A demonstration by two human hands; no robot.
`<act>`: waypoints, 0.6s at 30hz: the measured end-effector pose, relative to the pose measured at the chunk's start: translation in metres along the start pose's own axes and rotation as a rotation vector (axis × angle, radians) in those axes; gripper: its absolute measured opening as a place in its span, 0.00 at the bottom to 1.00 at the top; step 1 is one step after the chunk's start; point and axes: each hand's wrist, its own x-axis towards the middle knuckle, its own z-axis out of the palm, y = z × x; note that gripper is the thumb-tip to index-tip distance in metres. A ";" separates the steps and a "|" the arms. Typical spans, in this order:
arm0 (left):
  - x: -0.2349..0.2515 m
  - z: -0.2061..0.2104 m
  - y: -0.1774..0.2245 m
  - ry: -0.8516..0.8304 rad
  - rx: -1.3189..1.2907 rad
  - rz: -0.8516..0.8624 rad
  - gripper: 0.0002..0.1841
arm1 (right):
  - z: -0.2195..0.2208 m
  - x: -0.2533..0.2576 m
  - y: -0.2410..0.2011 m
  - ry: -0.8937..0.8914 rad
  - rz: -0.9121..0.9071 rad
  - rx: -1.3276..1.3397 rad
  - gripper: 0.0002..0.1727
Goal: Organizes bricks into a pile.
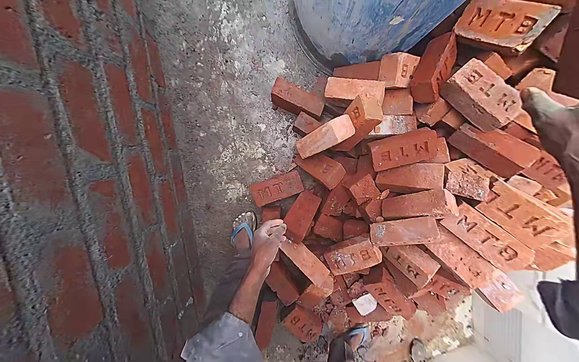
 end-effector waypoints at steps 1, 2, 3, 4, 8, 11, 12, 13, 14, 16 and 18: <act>-0.002 -0.001 0.002 0.004 -0.010 -0.004 0.17 | 0.040 -0.007 -0.043 -0.055 -0.137 0.051 0.40; -0.001 -0.001 0.006 0.003 -0.016 -0.004 0.17 | 0.085 -0.015 -0.088 -0.151 -0.252 0.068 0.39; 0.001 -0.001 0.009 0.001 -0.024 -0.005 0.17 | 0.133 -0.023 -0.132 -0.262 -0.348 0.028 0.42; 0.002 -0.003 0.010 0.003 -0.031 -0.009 0.17 | 0.182 -0.030 -0.170 -0.361 -0.430 -0.064 0.45; 0.004 -0.025 0.009 0.050 -0.083 -0.014 0.17 | 0.319 -0.024 -0.251 -0.578 -0.626 -0.447 0.43; 0.002 -0.036 0.003 0.066 -0.130 -0.026 0.17 | 0.333 -0.009 -0.250 -0.623 -0.714 -0.618 0.26; 0.001 -0.037 0.003 0.062 -0.137 -0.025 0.17 | 0.326 -0.009 -0.247 -0.646 -0.715 -0.602 0.21; 0.001 -0.037 0.003 0.060 -0.141 -0.019 0.17 | 0.319 -0.013 -0.244 -0.672 -0.688 -0.564 0.19; 0.005 -0.037 0.006 0.063 -0.146 -0.005 0.17 | 0.311 -0.015 -0.244 -0.685 -0.642 -0.513 0.19; 0.010 -0.035 0.008 0.065 -0.146 0.006 0.17 | 0.289 -0.024 -0.238 -0.740 -0.494 -0.395 0.33; 0.011 -0.024 0.008 0.033 -0.122 0.004 0.17 | 0.255 -0.044 -0.210 -0.792 -0.311 -0.295 0.46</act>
